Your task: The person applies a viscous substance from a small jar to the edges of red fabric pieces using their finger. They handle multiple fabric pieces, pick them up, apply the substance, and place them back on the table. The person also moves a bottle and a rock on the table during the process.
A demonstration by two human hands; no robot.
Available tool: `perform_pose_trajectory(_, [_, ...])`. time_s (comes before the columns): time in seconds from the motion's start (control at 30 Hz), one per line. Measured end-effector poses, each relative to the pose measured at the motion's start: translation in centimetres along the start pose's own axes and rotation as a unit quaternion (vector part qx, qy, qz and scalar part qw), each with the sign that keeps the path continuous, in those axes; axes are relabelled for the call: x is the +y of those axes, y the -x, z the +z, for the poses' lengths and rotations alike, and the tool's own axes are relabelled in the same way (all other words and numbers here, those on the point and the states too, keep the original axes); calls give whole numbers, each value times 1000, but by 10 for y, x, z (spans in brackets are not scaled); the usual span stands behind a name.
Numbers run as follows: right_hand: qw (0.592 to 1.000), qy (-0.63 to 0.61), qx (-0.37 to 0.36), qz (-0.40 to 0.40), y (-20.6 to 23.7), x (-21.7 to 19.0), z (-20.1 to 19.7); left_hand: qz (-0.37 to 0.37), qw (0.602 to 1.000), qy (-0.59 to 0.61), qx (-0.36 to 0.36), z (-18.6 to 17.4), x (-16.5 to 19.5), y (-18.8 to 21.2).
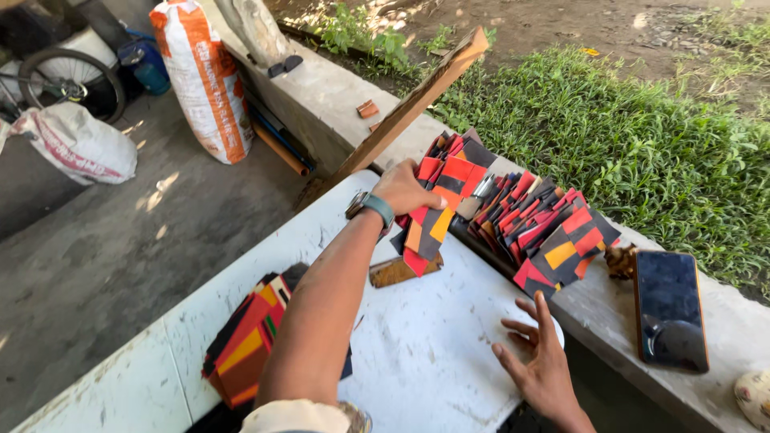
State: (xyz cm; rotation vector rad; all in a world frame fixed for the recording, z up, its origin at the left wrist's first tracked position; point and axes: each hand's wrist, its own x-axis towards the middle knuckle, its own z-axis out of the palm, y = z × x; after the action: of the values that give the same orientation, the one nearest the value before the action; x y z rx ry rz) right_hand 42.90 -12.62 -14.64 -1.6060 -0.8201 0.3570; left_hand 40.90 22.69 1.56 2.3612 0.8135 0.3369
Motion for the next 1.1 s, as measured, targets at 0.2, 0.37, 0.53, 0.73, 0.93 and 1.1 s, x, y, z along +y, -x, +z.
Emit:
perform_pose_trajectory(0.2, [996, -39, 75, 39, -7, 80, 21, -12, 996, -90, -21, 27, -9, -97])
perform_pose_trajectory(0.37, [973, -201, -38, 104, -27, 149, 5, -51, 982, -155, -96, 67, -12, -135])
perform_pose_trajectory(0.53, [966, -236, -53, 93, -40, 163, 12, -76, 970, -218, -82, 84, -6, -122])
perform_pose_trajectory(0.73, [988, -94, -22, 117, -62, 146, 17, -32, 963, -265, -48, 45, 24, -91])
perform_pose_trajectory(0.93, [995, 56, 50, 62, -22, 73, 12, 145, 955, -257, 0, 15, 11, -36])
perform_pose_trajectory(1.1, [994, 109, 11, -11, 4, 10, 4, 204, 942, -265, 16, -37, 13, 51])
